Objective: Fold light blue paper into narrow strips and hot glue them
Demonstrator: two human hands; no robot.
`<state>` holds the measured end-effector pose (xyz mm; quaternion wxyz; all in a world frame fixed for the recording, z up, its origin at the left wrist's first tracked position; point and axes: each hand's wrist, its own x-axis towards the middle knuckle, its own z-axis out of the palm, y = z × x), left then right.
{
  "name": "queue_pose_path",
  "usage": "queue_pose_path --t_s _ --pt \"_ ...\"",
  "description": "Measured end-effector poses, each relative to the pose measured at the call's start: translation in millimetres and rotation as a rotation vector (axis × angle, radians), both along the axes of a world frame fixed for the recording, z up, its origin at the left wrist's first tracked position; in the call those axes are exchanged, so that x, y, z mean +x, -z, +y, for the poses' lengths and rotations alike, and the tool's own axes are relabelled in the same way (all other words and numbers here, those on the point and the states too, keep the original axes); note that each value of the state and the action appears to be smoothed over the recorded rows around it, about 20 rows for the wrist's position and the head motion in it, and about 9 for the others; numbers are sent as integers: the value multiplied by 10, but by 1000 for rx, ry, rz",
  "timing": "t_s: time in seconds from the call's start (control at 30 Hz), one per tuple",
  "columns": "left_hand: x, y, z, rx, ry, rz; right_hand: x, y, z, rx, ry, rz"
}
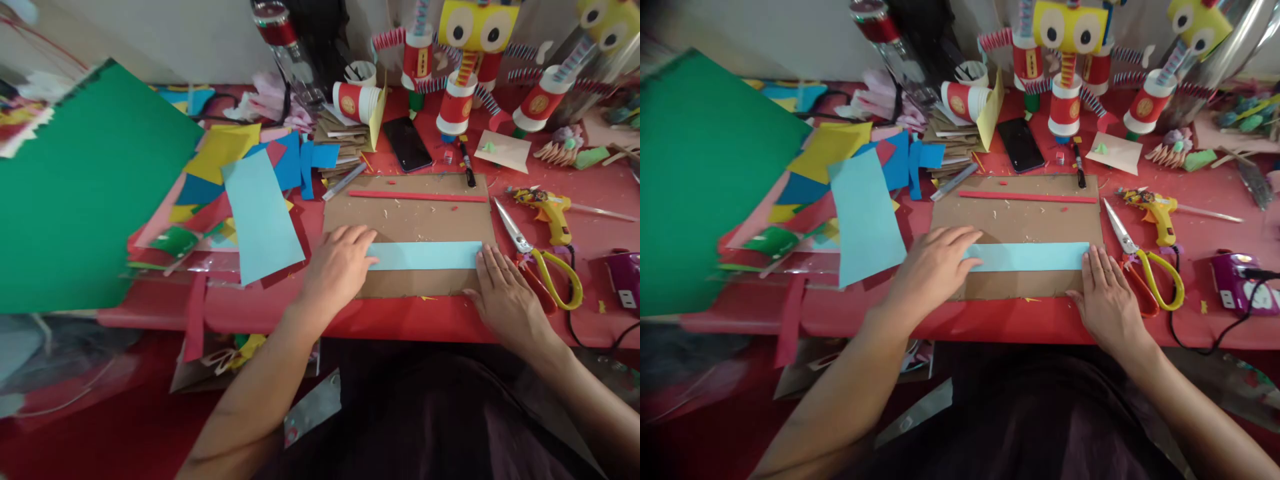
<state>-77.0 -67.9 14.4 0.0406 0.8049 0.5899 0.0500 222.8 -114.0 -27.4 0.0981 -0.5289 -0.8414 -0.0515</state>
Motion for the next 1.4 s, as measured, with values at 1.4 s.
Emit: queue_pose_path --t_s 1.4 --pt "479 -43 581 -851 -300 -1697 -845 -303 309 -596 209 996"
